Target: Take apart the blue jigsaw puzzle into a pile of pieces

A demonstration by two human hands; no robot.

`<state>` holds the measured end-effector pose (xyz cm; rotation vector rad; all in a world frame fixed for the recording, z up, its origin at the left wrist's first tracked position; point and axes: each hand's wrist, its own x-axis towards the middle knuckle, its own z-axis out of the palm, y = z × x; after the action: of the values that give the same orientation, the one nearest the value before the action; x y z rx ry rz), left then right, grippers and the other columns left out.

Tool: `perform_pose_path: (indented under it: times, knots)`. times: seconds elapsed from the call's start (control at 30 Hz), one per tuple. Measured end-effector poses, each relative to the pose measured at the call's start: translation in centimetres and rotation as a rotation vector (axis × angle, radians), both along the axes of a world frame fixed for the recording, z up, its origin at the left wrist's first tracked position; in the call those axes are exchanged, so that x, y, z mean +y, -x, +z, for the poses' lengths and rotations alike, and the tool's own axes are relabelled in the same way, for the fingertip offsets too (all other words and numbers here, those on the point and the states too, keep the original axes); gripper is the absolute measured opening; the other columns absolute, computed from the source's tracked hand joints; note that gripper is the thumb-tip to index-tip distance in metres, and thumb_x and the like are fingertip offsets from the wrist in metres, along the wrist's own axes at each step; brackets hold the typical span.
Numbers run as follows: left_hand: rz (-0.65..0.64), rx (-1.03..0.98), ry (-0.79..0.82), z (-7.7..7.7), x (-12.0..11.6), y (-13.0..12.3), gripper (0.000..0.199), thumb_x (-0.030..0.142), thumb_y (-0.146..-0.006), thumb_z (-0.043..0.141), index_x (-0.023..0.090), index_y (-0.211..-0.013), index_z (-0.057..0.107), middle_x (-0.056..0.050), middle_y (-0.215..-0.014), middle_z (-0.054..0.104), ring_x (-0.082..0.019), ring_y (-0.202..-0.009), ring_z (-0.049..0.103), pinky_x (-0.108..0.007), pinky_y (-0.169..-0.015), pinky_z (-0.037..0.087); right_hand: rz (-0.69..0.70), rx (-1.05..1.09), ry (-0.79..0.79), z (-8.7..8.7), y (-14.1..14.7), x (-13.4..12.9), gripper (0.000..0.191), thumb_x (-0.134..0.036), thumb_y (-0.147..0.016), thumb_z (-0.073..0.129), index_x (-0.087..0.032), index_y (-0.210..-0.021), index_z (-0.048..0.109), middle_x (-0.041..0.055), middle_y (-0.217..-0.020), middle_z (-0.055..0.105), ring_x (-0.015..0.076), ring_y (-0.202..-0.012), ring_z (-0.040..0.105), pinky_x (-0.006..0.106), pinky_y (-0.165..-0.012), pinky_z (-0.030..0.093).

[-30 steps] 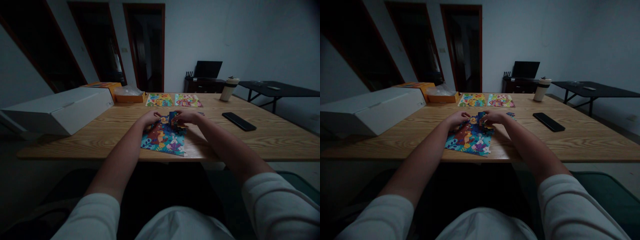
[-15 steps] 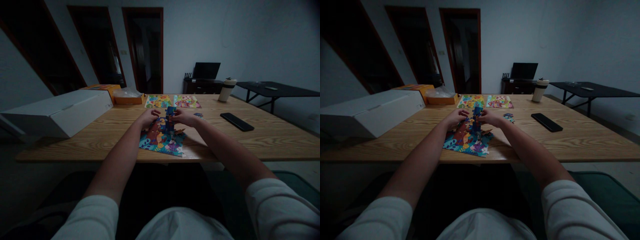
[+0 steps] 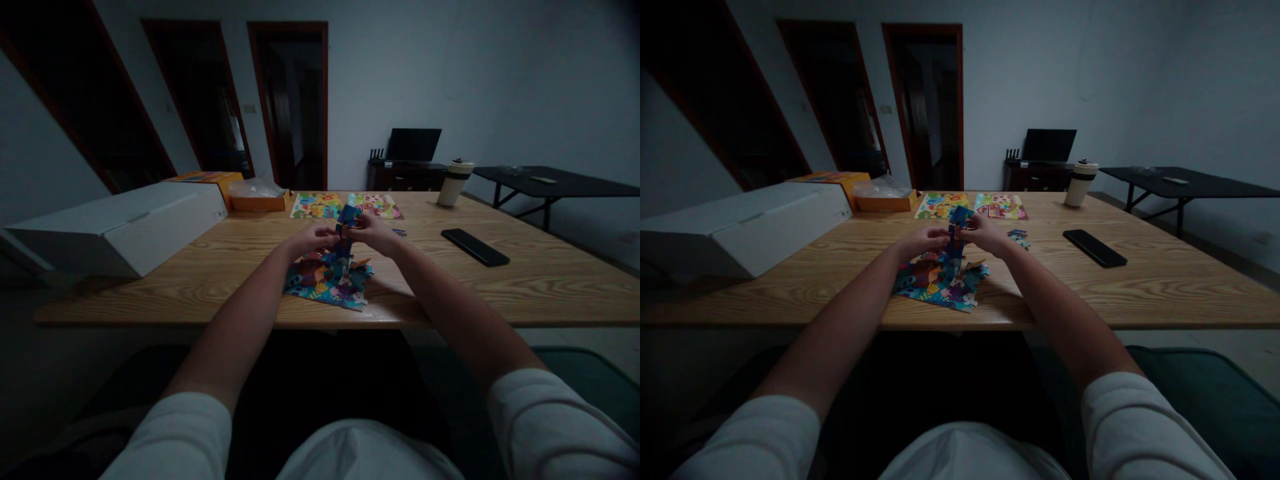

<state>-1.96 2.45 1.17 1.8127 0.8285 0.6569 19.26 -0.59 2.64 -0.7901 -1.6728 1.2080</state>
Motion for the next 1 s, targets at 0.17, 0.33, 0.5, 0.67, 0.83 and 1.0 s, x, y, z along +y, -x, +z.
perform_pose_path:
  times: [0.17,0.33,0.5,0.67,0.83,1.0]
  knots:
    - [-0.161,0.024,0.096,-0.9,-0.9,-1.3,0.048,0.035,-0.072,0.079,0.018,-0.115,0.067,-0.010,-0.109,0.071,-0.020,-0.087,0.068,-0.028,-0.070,0.050,-0.031,-0.007,0.001,-0.4,-0.1,-0.2,0.035,-0.030,-0.064,0.082,-0.018,-0.090,0.061,0.0055,-0.092,0.069,0.0187,-0.084,0.064,0.033,-0.075,0.056]
    - [-0.097,0.055,0.046,-0.9,-0.8,-1.4,0.044,0.032,-0.073,0.080,0.018,-0.112,0.069,-0.009,-0.104,0.072,-0.019,-0.084,0.068,-0.026,-0.066,0.050,-0.009,0.102,0.091,-0.7,-0.4,0.0,0.030,-0.045,-0.080,0.071,-0.019,-0.093,0.062,0.0061,-0.094,0.068,0.0182,-0.081,0.066,0.034,-0.072,0.057]
    - [-0.086,0.002,0.122,0.0,-1.9,-1.7,0.037,0.024,-0.073,0.080,0.015,-0.107,0.070,-0.008,-0.103,0.073,-0.020,-0.089,0.068,-0.028,-0.073,0.051,-0.068,0.113,0.051,-0.8,-0.4,0.3,0.032,-0.051,-0.086,0.063,-0.019,-0.088,0.062,0.0042,-0.085,0.067,0.0151,-0.074,0.063,0.030,-0.068,0.055]
    - [-0.092,-0.076,0.154,0.0,-2.1,-1.6,0.038,0.021,-0.073,0.079,0.015,-0.109,0.069,-0.009,-0.106,0.073,-0.022,-0.097,0.068,-0.030,-0.079,0.052,-0.110,-0.053,-0.115,-0.6,-0.6,0.0,0.026,-0.039,-0.080,0.071,-0.019,-0.095,0.064,0.0018,-0.083,0.066,0.0135,-0.070,0.059,0.025,-0.059,0.049]
    - [-0.077,-0.043,0.142,-0.3,-1.7,-1.6,0.035,0.020,-0.073,0.078,0.014,-0.107,0.070,-0.009,-0.103,0.073,-0.020,-0.091,0.068,-0.029,-0.076,0.051,-0.143,-0.105,-0.128,-0.5,-0.4,-0.3,0.026,-0.034,-0.078,0.072,-0.020,-0.098,0.062,-0.0009,-0.075,0.061,0.0113,-0.062,0.053,0.023,-0.053,0.044]
    - [-0.060,0.028,0.120,-0.3,-1.6,-1.4,0.038,0.030,-0.076,0.077,0.016,-0.110,0.071,-0.009,-0.099,0.073,-0.015,-0.073,0.066,-0.025,-0.061,0.047,-0.149,-0.052,-0.107,-0.4,-0.2,-0.6,0.024,-0.033,-0.077,0.070,-0.021,-0.093,0.057,-0.0021,-0.073,0.059,0.0110,-0.062,0.052,0.023,-0.054,0.046]
